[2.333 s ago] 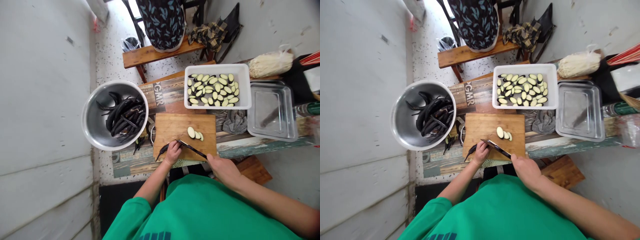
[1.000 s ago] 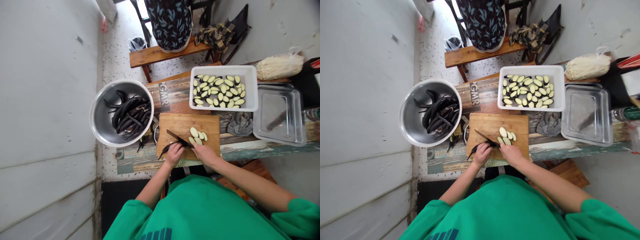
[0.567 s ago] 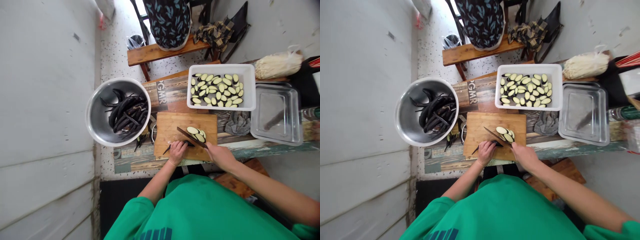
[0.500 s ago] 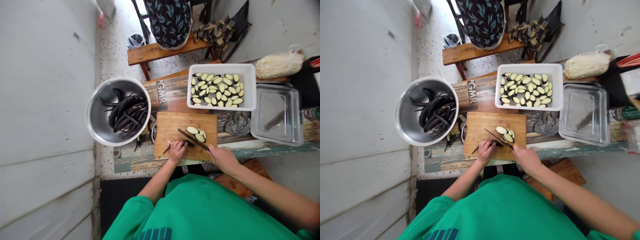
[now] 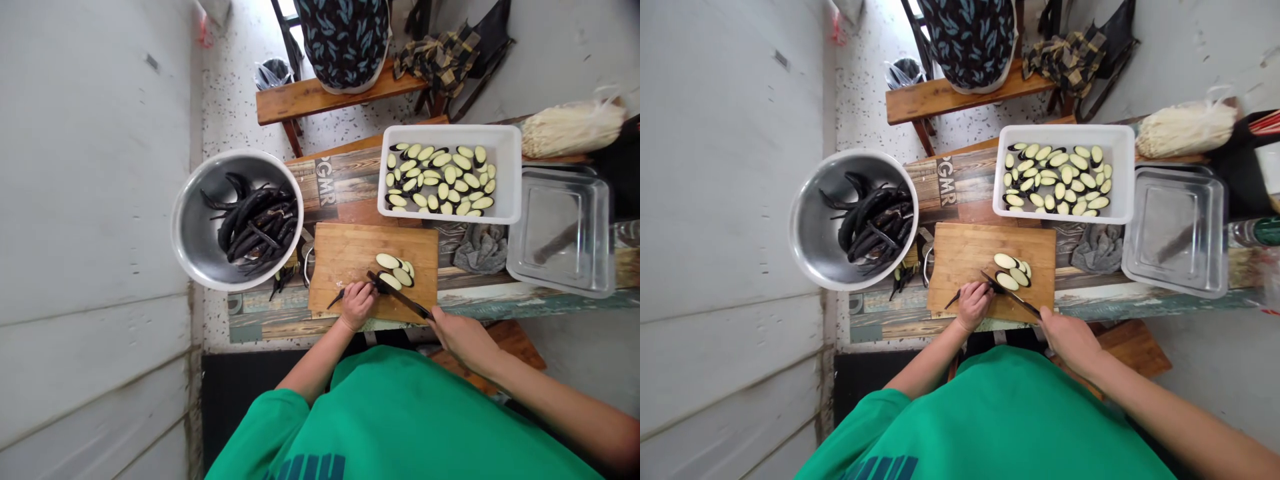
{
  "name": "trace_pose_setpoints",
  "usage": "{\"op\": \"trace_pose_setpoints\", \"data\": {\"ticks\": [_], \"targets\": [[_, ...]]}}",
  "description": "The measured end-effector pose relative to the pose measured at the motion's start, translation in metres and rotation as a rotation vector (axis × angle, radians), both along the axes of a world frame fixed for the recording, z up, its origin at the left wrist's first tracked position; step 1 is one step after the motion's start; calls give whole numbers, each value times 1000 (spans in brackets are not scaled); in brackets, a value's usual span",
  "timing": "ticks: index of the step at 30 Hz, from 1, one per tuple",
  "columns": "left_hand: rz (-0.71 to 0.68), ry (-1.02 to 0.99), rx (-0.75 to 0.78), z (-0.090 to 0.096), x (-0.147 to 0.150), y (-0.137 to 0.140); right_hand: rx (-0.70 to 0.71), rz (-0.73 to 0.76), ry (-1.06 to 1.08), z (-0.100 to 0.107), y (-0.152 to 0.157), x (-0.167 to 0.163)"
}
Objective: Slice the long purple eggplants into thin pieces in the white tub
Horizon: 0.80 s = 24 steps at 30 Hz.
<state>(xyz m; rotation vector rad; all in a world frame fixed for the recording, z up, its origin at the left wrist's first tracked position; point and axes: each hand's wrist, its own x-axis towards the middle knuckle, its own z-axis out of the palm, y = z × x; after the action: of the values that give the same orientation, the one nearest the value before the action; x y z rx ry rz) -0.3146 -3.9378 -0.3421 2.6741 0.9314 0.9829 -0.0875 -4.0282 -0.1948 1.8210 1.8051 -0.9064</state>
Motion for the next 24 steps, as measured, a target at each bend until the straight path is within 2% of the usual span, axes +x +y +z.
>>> {"op": "trace_pose_setpoints", "data": {"ticks": [5, 9, 11, 14, 19, 24], "targets": [[-13, -14, -17, -6, -2, -1, -10, -3, 11, -15, 18, -13], [-38, -48, -18, -6, -2, -2, 72, -32, -5, -43, 38, -38], [-38, -41, -24, -6, -3, -3, 118, -68, -16, -49, 44, -43], [-33, -33, -37, -8, -4, -4, 162, -86, -53, -39, 43, -37], [-45, -50, -41, -12, -6, -5, 163, 49, -28, -10, 10, -18], [-60, -48, -51, -15, -7, -4, 127, 90, -47, -7, -18, -7]]}}
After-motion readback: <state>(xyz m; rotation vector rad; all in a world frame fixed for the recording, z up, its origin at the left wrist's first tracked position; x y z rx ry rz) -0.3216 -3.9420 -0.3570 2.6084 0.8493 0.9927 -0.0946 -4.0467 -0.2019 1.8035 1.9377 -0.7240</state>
